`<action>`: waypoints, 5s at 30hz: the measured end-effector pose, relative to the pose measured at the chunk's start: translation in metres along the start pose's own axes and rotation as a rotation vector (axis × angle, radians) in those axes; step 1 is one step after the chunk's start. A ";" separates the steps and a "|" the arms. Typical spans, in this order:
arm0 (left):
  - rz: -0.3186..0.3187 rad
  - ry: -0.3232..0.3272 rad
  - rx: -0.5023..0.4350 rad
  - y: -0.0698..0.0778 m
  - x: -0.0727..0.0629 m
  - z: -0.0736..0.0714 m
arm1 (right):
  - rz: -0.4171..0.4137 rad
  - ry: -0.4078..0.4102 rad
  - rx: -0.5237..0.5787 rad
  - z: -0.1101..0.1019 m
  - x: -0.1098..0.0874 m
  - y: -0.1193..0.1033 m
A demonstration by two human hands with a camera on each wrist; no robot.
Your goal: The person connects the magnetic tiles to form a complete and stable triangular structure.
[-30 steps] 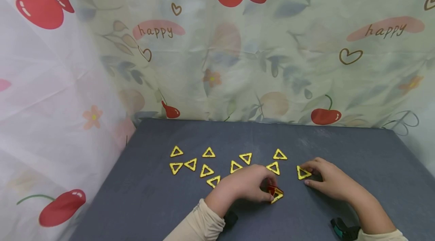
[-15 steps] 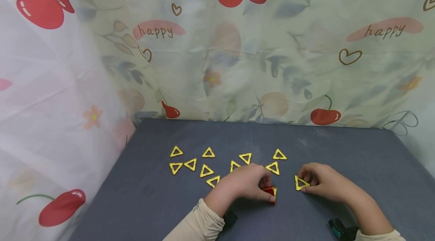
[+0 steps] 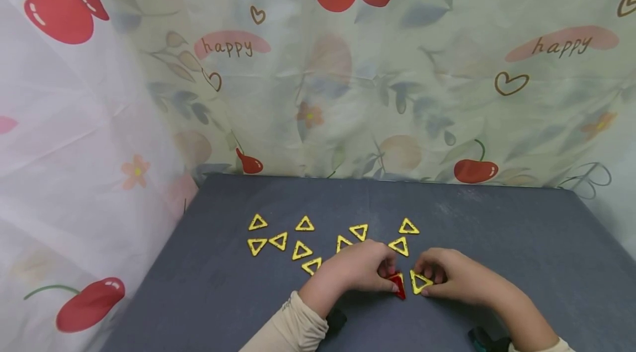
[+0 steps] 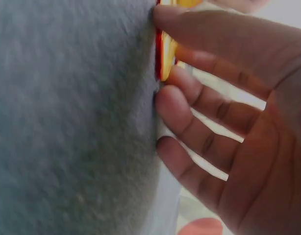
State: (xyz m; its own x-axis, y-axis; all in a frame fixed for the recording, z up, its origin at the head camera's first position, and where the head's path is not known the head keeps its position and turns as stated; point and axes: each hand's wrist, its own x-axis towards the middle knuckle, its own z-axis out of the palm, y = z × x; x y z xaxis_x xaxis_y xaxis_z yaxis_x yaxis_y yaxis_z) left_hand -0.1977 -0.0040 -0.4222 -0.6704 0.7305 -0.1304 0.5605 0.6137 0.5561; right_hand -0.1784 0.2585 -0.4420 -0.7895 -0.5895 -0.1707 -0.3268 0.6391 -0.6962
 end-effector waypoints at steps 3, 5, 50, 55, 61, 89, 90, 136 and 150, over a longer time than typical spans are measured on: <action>0.011 -0.008 -0.011 -0.001 0.000 0.000 | -0.010 -0.022 0.020 0.002 0.002 -0.001; 0.023 -0.011 -0.010 -0.001 0.001 0.001 | -0.013 -0.026 0.019 0.002 0.002 -0.002; 0.089 -0.070 -0.044 -0.003 0.005 0.003 | -0.099 0.046 0.046 -0.001 -0.001 -0.015; 0.092 -0.072 -0.049 -0.002 0.005 0.003 | -0.123 0.088 0.037 0.001 -0.003 -0.018; 0.095 -0.069 -0.041 -0.002 0.005 0.003 | -0.115 0.093 0.065 0.000 -0.003 -0.019; 0.104 -0.043 -0.076 -0.005 -0.001 -0.007 | -0.129 0.149 0.065 0.001 -0.002 -0.015; 0.101 -0.039 -0.079 -0.005 -0.001 -0.008 | -0.122 0.152 0.065 0.001 -0.002 -0.015; -0.170 0.198 -0.188 -0.023 0.044 0.001 | -0.018 0.170 -0.110 -0.041 0.059 0.016; -0.190 0.171 -0.208 -0.020 0.042 0.000 | 0.098 0.146 -0.149 -0.048 0.043 0.021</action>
State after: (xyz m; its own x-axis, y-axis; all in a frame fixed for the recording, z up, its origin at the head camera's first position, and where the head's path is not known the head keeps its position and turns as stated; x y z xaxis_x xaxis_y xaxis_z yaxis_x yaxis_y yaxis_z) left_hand -0.2370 0.0147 -0.4383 -0.8355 0.5367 -0.1177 0.3181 0.6470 0.6930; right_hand -0.2442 0.2699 -0.4305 -0.8846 -0.4501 -0.1223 -0.3092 0.7622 -0.5688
